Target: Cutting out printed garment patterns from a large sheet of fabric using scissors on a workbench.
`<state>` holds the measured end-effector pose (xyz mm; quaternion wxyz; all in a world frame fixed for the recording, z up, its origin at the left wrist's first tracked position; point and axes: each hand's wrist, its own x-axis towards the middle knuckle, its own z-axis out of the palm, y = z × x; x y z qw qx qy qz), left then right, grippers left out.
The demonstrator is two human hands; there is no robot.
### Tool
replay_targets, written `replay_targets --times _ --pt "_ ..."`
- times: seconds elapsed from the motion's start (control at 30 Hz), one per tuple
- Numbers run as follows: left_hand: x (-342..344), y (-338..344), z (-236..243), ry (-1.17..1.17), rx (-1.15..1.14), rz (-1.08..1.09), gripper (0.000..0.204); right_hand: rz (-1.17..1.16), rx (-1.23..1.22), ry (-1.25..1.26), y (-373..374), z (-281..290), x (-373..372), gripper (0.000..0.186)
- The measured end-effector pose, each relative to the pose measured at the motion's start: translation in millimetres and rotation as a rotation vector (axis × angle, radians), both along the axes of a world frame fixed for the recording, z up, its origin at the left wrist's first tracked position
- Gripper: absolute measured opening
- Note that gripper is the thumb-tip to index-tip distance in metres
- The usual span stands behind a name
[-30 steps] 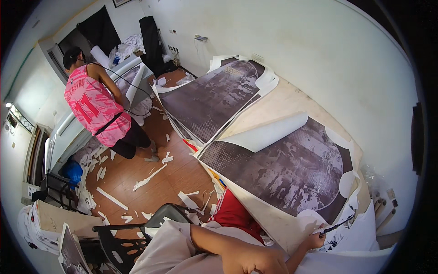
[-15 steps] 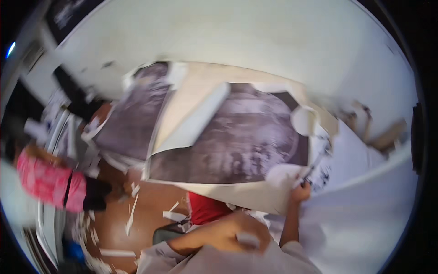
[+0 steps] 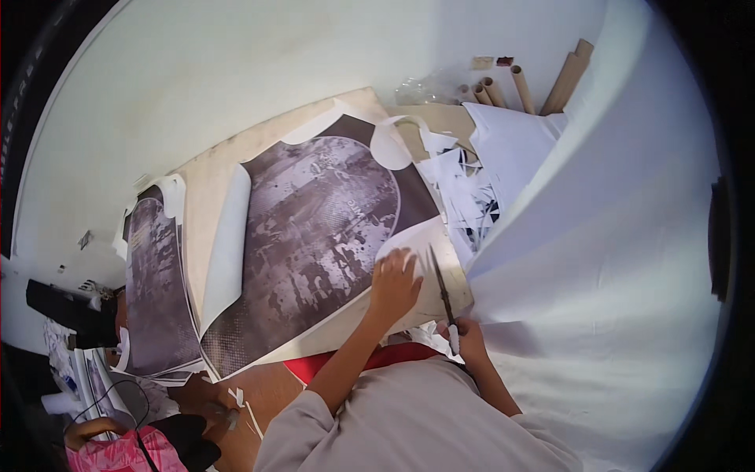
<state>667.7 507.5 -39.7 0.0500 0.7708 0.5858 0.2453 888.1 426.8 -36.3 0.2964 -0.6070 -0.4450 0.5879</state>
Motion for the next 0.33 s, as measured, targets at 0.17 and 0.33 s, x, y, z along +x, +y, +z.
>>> replay_targets --times 0.17,0.33 --pt "-7.3 11.8 -13.0 -0.02 -0.064 0.076 0.062 -0.019 -0.259 0.046 -6.9 -0.4 1.1 0.038" --pt "-33.2 -20.9 -28.3 0.073 -0.103 0.1 0.07 0.033 -0.195 -0.009 -1.4 -6.0 3.6 0.038"
